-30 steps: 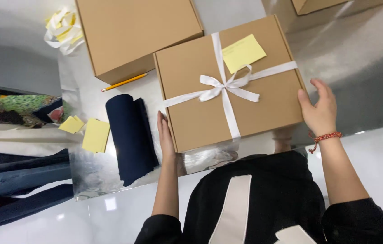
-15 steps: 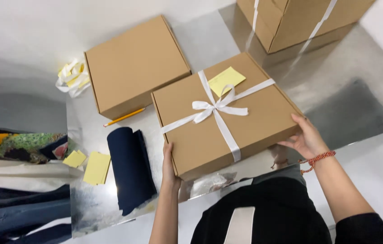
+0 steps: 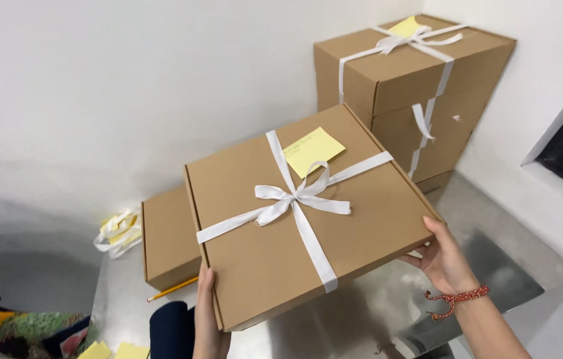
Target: Tying a ribbon on a gift box, writing a note, and bagging a garment before placing it in a shipping box.
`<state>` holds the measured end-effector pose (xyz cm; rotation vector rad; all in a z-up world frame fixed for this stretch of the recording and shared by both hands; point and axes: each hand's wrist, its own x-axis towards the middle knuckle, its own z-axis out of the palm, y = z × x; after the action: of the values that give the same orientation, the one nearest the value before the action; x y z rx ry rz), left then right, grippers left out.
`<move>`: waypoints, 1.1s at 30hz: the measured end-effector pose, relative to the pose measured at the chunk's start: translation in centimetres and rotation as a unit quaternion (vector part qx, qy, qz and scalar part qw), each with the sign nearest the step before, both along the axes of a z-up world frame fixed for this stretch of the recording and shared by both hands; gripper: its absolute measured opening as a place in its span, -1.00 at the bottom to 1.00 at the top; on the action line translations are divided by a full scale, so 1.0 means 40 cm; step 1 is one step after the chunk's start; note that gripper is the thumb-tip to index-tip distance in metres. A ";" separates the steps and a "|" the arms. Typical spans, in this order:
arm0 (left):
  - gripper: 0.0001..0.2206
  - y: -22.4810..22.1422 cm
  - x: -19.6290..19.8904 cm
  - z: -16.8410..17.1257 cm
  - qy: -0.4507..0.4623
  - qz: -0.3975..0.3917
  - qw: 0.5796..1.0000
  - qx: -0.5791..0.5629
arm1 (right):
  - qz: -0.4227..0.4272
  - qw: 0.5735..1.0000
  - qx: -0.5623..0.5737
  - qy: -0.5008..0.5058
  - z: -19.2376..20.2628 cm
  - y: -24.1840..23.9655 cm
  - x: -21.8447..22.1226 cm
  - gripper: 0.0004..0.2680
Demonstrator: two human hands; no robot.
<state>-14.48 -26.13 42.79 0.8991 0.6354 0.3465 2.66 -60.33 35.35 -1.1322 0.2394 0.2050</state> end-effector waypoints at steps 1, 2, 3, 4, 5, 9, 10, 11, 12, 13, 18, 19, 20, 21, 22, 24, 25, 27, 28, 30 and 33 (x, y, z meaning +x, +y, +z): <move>-0.40 -0.003 0.016 0.027 -0.006 -0.005 1.000 0.004 | -0.005 1.000 0.004 -0.006 0.041 -0.006 0.012 -0.65; -0.42 -0.005 0.032 0.053 -0.020 0.002 1.000 0.009 | 0.001 1.000 0.005 -0.019 0.082 -0.012 0.024 -0.63; -0.43 -0.008 0.049 0.078 -0.035 0.008 0.999 0.014 | 0.008 0.999 0.006 -0.033 0.121 -0.019 0.036 -0.62; -0.43 -0.010 0.073 0.091 -0.040 0.004 0.999 0.017 | 0.004 0.999 0.009 -0.038 0.133 -0.036 0.074 -0.62; -0.44 -0.013 0.098 0.104 -0.058 0.011 0.997 0.043 | 0.016 0.998 0.020 -0.059 0.146 -0.055 0.112 -0.62; -0.52 -0.129 0.164 0.313 0.037 -0.009 0.994 0.102 | 0.014 0.997 -0.001 -0.071 0.287 -0.106 0.220 -0.61; -0.52 -0.134 0.210 0.313 0.030 -0.010 0.994 0.103 | 0.013 0.997 -0.001 -0.077 0.316 -0.126 0.255 -0.61; -0.54 -0.140 0.258 0.312 -0.008 -0.022 0.993 0.116 | 0.013 0.997 -0.002 -0.081 0.344 -0.148 0.291 -0.61; -0.55 -0.148 0.306 0.310 -0.042 -0.032 0.990 0.128 | 0.015 0.997 -0.004 -0.079 0.367 -0.170 0.328 -0.61; -0.55 -0.172 0.350 0.326 -0.043 -0.032 0.990 0.128 | 0.016 0.997 -0.005 -0.081 0.394 -0.189 0.354 -0.61; -0.50 -0.229 0.651 0.310 -0.193 -0.111 0.964 0.143 | -0.025 0.998 -0.009 -0.057 0.481 -0.307 0.559 -0.53; -0.50 -0.266 0.676 0.324 -0.196 -0.107 0.964 0.142 | -0.022 0.998 -0.011 -0.061 0.493 -0.333 0.594 -0.53; -0.50 -0.303 0.702 0.340 -0.176 -0.130 0.957 0.190 | -0.034 0.998 -0.023 -0.054 0.504 -0.358 0.627 -0.55; -0.49 -0.338 0.728 0.358 -0.155 -0.153 0.947 0.237 | -0.046 0.997 -0.034 -0.047 0.516 -0.381 0.661 -0.57; -0.49 -0.354 0.766 0.344 -0.157 -0.151 0.947 0.237 | -0.045 0.997 -0.034 -0.049 0.522 -0.400 0.695 -0.57; -0.20 -0.391 0.849 0.314 -0.136 -0.146 0.964 0.176 | -0.057 0.996 -0.053 -0.031 0.532 -0.440 0.772 -0.59; -0.20 -0.416 0.874 0.322 -0.137 -0.144 0.964 0.175 | -0.056 0.996 -0.054 -0.033 0.529 -0.459 0.818 -0.59; -0.18 -0.459 0.907 0.329 -0.105 -0.169 0.954 0.226 | -0.052 0.997 -0.048 -0.017 0.517 -0.490 0.892 -0.59; -0.18 -0.460 0.952 0.291 -0.104 -0.166 0.955 0.223 | -0.050 0.997 -0.051 -0.016 0.489 -0.513 0.945 -0.59; -0.18 -0.460 1.039 0.213 -0.157 -0.156 0.921 0.319 | -0.032 0.998 -0.045 0.020 0.431 -0.555 1.049 -0.51; -0.18 -0.490 1.070 0.144 -0.121 -0.146 0.820 0.541 | -0.041 0.997 -0.063 -0.025 0.494 -0.527 0.975 -0.54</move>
<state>28.32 -45.73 48.56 1.9810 -0.0146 0.5429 41.64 -81.39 55.11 -1.2484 0.2558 0.0902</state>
